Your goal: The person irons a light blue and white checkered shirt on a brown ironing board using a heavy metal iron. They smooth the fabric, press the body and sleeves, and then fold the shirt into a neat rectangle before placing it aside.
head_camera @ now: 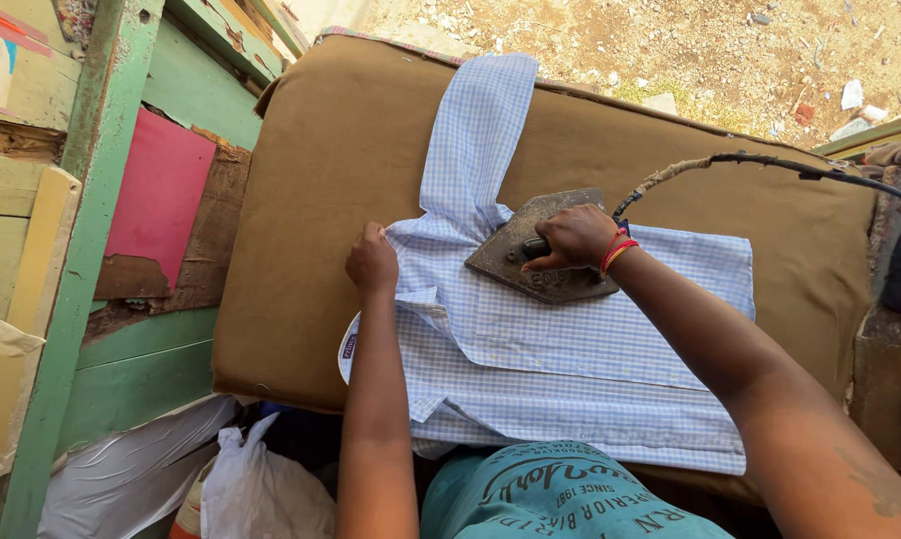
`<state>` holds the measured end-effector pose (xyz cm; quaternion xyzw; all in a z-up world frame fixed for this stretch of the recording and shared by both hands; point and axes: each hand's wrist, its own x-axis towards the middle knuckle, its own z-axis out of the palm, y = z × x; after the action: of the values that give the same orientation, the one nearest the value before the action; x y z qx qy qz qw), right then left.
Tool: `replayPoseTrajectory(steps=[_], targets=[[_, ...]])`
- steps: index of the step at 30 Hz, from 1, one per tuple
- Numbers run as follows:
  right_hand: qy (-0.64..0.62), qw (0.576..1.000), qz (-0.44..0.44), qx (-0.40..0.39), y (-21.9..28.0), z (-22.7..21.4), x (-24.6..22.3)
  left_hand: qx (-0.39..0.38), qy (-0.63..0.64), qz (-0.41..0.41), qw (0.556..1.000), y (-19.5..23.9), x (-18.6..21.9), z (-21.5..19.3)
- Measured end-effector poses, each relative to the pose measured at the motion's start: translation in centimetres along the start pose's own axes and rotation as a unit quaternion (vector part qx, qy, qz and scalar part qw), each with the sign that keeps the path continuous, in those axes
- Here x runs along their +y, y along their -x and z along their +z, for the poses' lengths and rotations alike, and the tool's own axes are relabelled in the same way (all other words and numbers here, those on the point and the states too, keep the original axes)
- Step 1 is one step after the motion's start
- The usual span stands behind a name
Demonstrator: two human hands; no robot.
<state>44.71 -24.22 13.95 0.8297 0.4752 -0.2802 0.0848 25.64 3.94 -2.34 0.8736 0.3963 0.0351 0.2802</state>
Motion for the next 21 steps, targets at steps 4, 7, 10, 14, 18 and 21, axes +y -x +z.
replayPoseTrajectory(steps=[4,7,10,14,18,21], targets=[[0.006,1.000,0.001,0.015,0.0,0.5,0.2,0.150,0.023,0.140,0.978,6.0,5.5,-0.8],[0.015,0.997,-0.020,0.072,0.0,1.1,0.3,-0.067,-0.075,0.219,0.971,14.7,9.4,0.6],[0.029,0.997,0.003,0.077,0.4,1.4,-0.2,-0.299,-0.214,0.283,0.886,23.2,9.9,1.1],[-0.006,0.996,0.046,0.070,0.9,1.7,-1.4,-0.311,-0.299,0.241,0.869,28.6,7.2,1.8],[-0.084,0.989,0.099,0.072,1.2,3.0,-3.8,-0.307,-0.287,0.231,0.878,29.3,5.8,2.7],[-0.173,0.975,0.095,0.107,2.2,5.4,-6.0,-0.303,-0.212,0.225,0.901,28.3,6.2,1.6]])
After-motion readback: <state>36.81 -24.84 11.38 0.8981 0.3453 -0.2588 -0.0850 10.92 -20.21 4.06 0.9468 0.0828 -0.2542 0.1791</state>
